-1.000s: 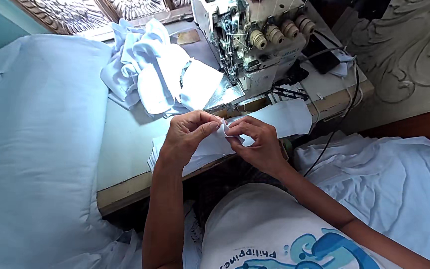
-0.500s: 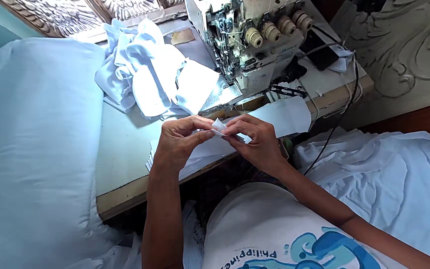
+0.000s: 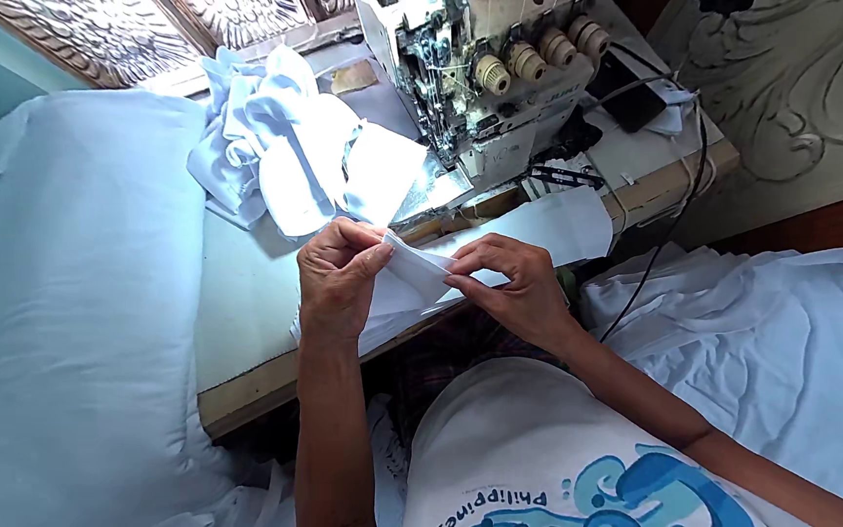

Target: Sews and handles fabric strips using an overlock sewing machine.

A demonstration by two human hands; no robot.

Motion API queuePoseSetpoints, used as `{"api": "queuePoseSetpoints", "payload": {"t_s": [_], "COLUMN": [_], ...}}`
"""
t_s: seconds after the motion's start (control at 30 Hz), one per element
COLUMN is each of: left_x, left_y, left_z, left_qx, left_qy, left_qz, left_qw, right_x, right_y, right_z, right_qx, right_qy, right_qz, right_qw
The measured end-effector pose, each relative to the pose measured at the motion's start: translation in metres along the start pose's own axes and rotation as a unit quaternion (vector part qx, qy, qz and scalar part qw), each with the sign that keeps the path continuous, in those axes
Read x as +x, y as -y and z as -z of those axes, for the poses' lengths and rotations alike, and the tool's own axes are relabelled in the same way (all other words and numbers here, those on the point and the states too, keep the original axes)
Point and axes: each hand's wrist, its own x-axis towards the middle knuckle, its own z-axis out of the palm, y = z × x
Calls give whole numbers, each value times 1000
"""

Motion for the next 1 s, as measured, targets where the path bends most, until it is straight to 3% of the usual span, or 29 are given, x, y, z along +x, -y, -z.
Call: {"api": "queuePoseSetpoints", "payload": {"t_s": [0.13, 0.23, 0.37, 0.47, 0.7, 0.77, 0.9, 1.0], "left_x": [5, 25, 70, 89, 68, 49, 35, 43], "left_y": [-1, -5, 13, 26, 25, 20, 21, 24], "left_z": [-6, -20, -28, -31, -56, -62, -65, -64], "left_qx": [28, 194, 411, 536, 719, 719, 632, 621], "left_qy": [-34, -92, -111, -70, -41, -8, 2, -2], "left_qz": [-10, -31, -82, -73, -56, -63, -67, -48], "left_qw": [999, 976, 901, 838, 691, 692, 772, 782], "right_x": [3, 15, 43, 57, 44, 31, 19, 19], "right_y": [2, 3, -11, -28, -35, -25, -17, -18], "right_z": [-6, -11, -18, -16, -9, -3, 6, 7], "right_qx": [-15, -62, -142, -167, -107, -102, -93, -108], "right_qy": [-30, -49, -103, -120, -90, -69, -73, -85], "right_qz": [18, 19, 17, -20, -78, -85, -99, -95], "right_qw": [999, 997, 984, 979, 987, 989, 988, 986]}}
